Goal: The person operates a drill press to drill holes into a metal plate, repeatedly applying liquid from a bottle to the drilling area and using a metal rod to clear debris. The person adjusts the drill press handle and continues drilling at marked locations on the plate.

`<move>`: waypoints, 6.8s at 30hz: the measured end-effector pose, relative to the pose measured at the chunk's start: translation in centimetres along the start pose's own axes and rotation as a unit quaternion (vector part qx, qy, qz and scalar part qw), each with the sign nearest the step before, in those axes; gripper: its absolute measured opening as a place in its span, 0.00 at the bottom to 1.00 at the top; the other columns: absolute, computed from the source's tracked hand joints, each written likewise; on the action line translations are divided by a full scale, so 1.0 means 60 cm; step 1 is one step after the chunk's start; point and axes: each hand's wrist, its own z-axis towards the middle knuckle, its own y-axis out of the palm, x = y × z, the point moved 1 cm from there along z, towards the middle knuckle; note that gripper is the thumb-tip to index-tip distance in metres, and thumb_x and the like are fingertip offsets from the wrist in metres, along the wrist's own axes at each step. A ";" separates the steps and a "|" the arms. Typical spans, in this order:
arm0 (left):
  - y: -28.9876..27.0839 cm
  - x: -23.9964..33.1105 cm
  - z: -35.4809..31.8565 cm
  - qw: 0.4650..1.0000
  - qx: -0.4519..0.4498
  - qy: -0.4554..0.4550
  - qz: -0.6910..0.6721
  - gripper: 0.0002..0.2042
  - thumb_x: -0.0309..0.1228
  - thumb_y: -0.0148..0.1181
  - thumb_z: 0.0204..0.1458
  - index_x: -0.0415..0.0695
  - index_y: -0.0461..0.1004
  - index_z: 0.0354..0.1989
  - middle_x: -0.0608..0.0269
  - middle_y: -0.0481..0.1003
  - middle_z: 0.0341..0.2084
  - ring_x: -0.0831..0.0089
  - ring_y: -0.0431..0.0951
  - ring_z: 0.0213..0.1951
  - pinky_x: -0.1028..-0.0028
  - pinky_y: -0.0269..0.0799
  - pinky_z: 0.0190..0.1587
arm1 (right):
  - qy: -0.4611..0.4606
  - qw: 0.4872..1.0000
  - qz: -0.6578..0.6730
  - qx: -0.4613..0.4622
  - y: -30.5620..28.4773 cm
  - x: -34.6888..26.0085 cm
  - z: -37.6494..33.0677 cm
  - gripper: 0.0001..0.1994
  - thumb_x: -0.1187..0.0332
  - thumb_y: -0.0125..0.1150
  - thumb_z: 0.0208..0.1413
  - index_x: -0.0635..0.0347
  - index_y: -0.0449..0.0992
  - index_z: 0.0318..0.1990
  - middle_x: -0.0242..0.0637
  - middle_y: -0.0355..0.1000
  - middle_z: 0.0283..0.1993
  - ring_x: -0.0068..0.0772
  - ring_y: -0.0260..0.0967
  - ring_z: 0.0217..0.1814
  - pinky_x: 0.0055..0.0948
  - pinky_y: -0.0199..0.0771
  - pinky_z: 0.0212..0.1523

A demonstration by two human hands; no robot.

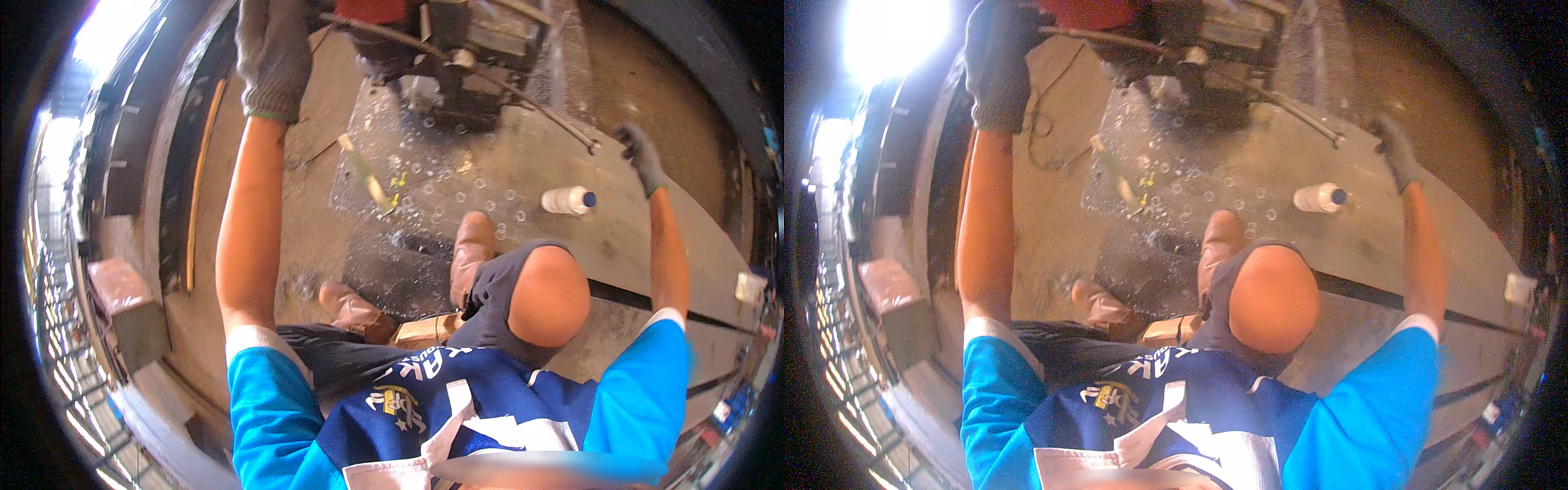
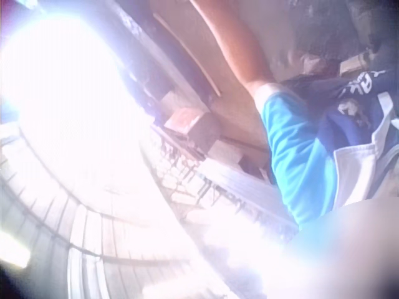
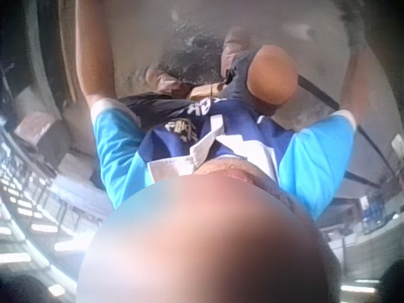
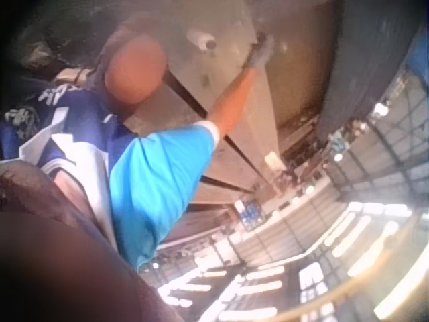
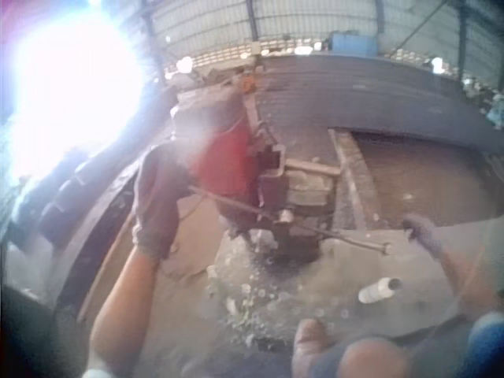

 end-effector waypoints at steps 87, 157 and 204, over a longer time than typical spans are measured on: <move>-0.711 -0.410 -0.618 0.781 -0.322 -0.534 -0.022 0.32 0.52 0.79 0.41 0.38 0.81 0.47 0.54 0.82 0.38 0.65 0.83 0.35 0.63 0.79 0.40 | -0.598 0.737 -0.304 -0.086 1.077 -1.131 -0.403 0.19 0.64 0.49 0.62 0.51 0.81 0.56 0.42 0.76 0.63 0.41 0.70 0.68 0.36 0.69 0.67; -0.742 -0.480 -0.658 0.789 -0.309 -0.524 -0.081 0.33 0.50 0.79 0.40 0.40 0.79 0.51 0.55 0.81 0.42 0.63 0.83 0.39 0.62 0.79 0.43 | -0.552 0.785 -0.243 -0.140 1.135 -1.130 -0.440 0.18 0.68 0.53 0.54 0.51 0.83 0.51 0.41 0.81 0.55 0.42 0.77 0.59 0.37 0.74 0.60; -0.736 -0.489 -0.647 0.810 -0.290 -0.501 -0.093 0.32 0.52 0.79 0.42 0.42 0.80 0.50 0.55 0.82 0.43 0.64 0.82 0.40 0.62 0.78 0.45 | -0.547 0.796 -0.211 -0.152 1.149 -1.124 -0.417 0.17 0.68 0.53 0.54 0.51 0.84 0.49 0.39 0.81 0.55 0.41 0.76 0.60 0.36 0.73 0.60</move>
